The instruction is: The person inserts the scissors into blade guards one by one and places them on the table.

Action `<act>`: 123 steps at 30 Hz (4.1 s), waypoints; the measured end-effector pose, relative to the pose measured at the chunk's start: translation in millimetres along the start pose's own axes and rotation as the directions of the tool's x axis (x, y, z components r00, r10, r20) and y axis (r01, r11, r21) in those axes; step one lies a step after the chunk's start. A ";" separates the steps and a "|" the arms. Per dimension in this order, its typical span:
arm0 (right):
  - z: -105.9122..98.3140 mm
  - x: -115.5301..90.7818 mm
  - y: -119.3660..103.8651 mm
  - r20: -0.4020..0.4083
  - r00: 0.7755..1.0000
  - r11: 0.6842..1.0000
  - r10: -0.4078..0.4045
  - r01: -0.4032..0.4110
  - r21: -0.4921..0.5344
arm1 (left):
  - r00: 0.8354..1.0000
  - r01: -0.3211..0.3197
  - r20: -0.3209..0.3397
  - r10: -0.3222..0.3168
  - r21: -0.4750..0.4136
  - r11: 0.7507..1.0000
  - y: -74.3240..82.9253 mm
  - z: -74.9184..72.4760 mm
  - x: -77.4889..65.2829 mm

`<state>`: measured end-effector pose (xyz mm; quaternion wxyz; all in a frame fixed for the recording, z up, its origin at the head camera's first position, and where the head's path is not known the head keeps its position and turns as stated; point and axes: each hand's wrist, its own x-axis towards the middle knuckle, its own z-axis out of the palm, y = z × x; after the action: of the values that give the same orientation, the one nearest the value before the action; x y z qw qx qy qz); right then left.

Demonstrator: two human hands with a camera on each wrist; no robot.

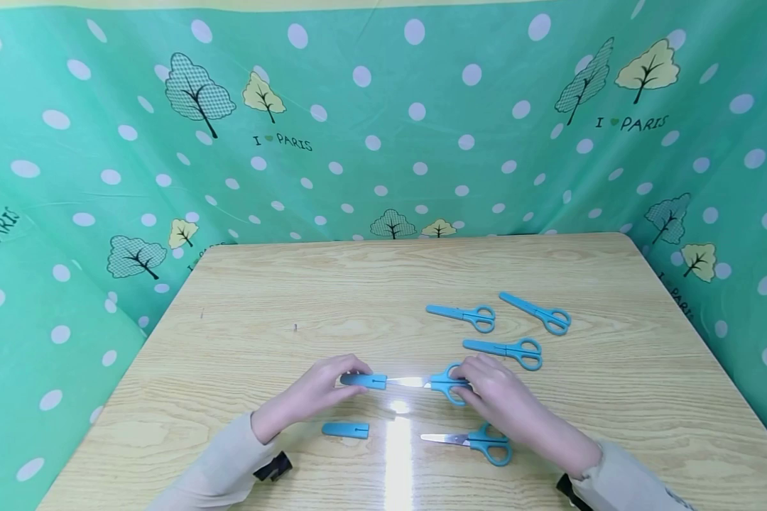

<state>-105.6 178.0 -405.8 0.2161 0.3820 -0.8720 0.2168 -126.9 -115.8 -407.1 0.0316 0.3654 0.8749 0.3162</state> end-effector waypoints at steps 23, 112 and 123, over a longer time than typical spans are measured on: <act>6.4 4.2 -2.3 0.015 1.000 0.999 -0.007 0.007 0.032 | 0.997 -0.078 -0.025 0.078 0.009 0.997 3.9 5.7 4.6; 19.3 12.4 -9.2 -0.109 0.991 0.987 -0.078 0.092 0.130 | 0.950 -0.280 -0.107 0.292 0.115 0.953 16.9 19.3 16.6; 19.5 10.6 -11.2 -0.075 0.996 0.992 -0.045 0.053 0.117 | 0.952 -0.281 -0.091 0.293 0.126 0.951 17.8 25.3 19.7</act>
<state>-107.7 154.4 -413.5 0.2294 0.4076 -0.8395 0.2766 -123.0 -79.9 -413.6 -0.0831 0.4721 0.8292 0.2875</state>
